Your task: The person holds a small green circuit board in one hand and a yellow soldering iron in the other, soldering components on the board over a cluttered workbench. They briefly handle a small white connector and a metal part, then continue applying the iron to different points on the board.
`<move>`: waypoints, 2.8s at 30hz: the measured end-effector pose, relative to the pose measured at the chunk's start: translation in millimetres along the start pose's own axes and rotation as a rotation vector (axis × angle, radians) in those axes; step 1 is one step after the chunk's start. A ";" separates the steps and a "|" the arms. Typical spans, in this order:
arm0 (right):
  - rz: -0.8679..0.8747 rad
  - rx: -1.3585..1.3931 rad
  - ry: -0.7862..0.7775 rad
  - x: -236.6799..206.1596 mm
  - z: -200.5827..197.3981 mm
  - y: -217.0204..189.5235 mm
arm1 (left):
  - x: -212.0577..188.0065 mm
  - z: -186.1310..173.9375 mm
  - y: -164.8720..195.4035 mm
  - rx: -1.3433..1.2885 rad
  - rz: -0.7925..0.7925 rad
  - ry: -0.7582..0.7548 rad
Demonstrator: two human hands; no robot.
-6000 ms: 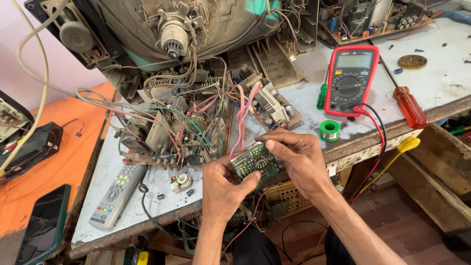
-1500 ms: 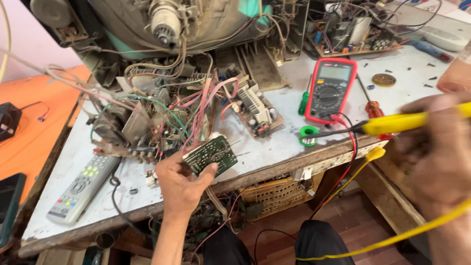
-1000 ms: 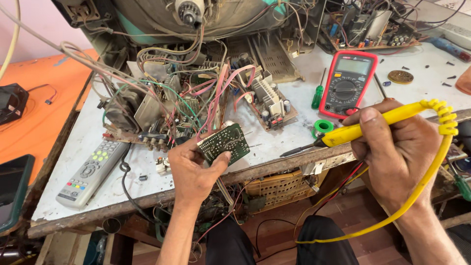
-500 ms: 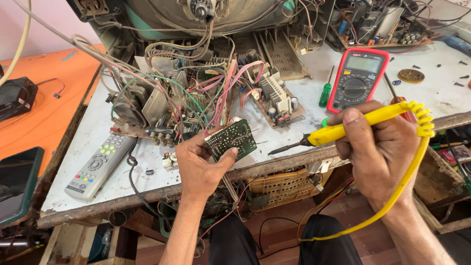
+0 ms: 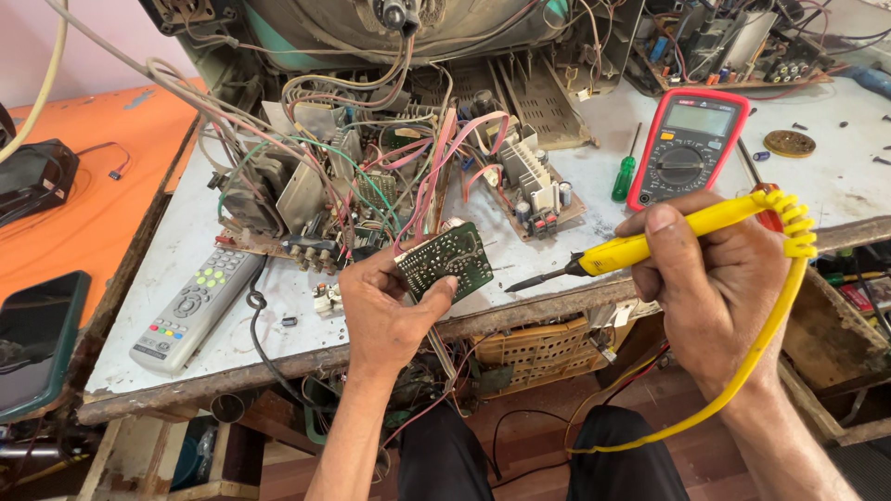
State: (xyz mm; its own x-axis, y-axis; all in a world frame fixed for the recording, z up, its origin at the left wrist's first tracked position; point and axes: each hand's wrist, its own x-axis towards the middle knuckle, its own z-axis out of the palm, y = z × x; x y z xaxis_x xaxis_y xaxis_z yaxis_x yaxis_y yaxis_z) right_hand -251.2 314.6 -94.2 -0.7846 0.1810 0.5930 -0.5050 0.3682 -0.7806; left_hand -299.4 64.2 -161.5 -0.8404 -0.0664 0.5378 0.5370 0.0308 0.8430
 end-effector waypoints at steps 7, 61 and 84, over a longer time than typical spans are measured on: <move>-0.040 0.061 0.128 -5.3 -8.0 24.0 | 2.5 -0.5 -4.5 -0.022 -0.024 -0.008; -0.017 0.685 0.413 -38.7 35.0 84.8 | 17.1 9.6 -18.0 -0.098 -0.072 0.018; -0.067 0.740 0.397 -40.7 30.7 98.7 | 16.3 11.8 -19.6 -0.119 -0.071 0.013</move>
State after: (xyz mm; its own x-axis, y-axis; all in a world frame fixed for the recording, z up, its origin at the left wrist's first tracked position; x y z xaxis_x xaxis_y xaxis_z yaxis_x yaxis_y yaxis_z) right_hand -280.1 315.5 -201.4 -0.6296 0.5386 0.5599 -0.7601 -0.2778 -0.5875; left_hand -324.5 74.3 -169.2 -0.8758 -0.0776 0.4764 0.4821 -0.0930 0.8712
